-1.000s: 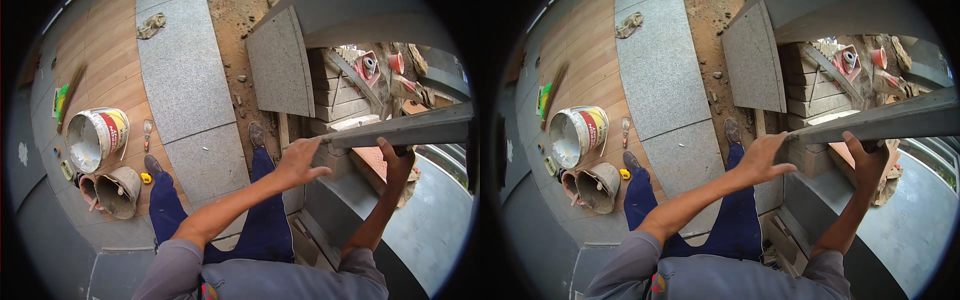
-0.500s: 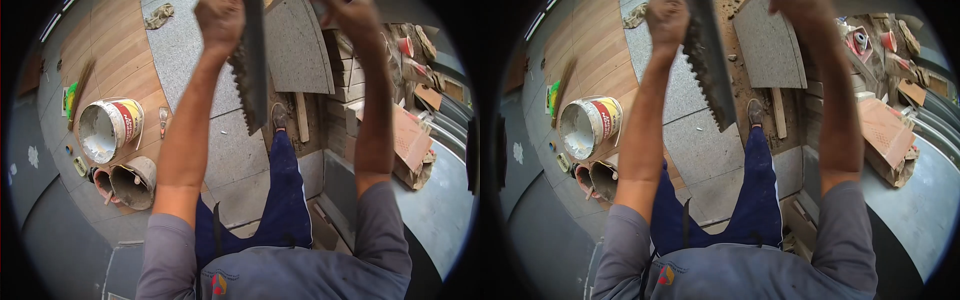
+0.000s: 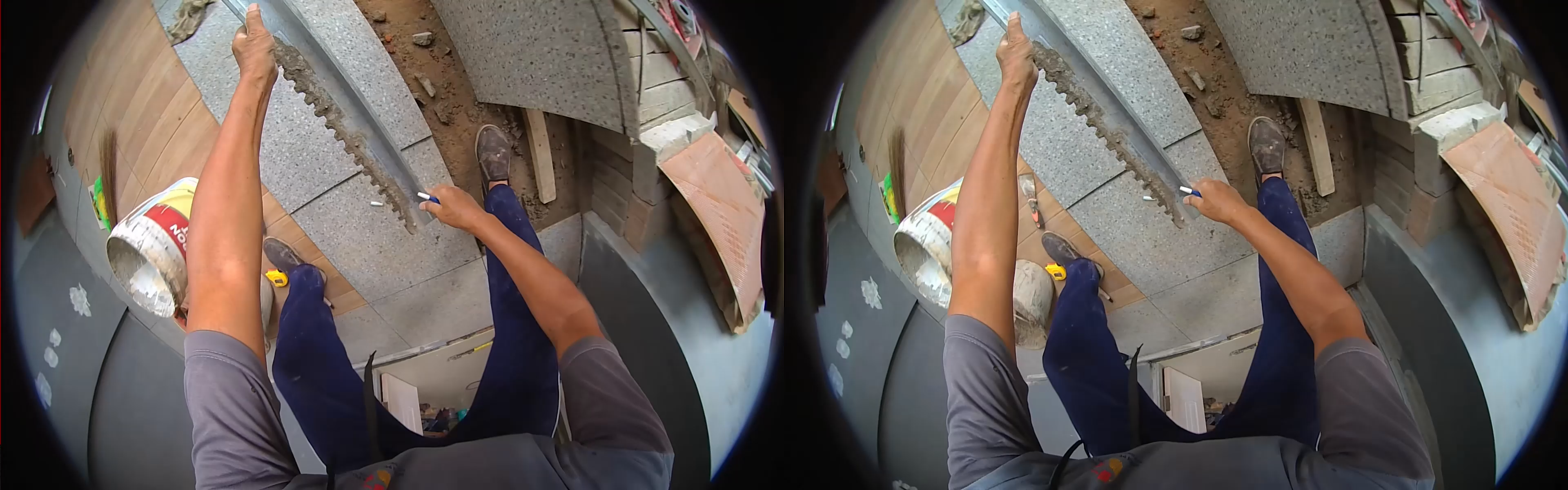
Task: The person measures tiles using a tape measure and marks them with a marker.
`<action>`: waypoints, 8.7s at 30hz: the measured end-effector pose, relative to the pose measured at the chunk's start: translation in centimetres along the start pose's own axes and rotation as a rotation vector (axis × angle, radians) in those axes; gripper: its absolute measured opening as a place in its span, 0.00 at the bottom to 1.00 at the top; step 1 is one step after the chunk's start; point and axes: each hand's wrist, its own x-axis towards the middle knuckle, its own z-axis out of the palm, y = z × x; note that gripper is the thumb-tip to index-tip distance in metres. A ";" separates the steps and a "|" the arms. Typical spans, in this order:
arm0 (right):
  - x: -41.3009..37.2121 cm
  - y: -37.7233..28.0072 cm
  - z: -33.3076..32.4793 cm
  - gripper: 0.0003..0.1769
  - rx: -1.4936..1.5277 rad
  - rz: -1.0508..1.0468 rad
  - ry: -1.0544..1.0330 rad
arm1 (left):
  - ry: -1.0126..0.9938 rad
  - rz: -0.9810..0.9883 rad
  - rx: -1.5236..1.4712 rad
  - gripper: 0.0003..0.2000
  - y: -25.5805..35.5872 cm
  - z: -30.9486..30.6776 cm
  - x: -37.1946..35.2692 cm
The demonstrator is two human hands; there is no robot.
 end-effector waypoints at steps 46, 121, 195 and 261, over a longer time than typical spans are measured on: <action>13.3 8.8 1.2 0.26 0.074 0.231 0.110 | -0.205 -0.065 1.350 0.26 -15.8 8.4 6.2; 14.0 8.9 1.0 0.20 0.177 0.217 0.177 | -0.230 -0.040 1.000 0.19 -19.1 6.7 7.8; 8.2 -11.6 16.7 0.22 -0.556 0.182 -0.487 | 0.559 -1.152 0.784 0.23 -33.9 -40.0 -66.1; 22.5 -27.9 24.6 0.22 0.605 -0.039 -0.074 | 0.015 -0.565 -0.113 0.11 -17.5 -39.2 -34.4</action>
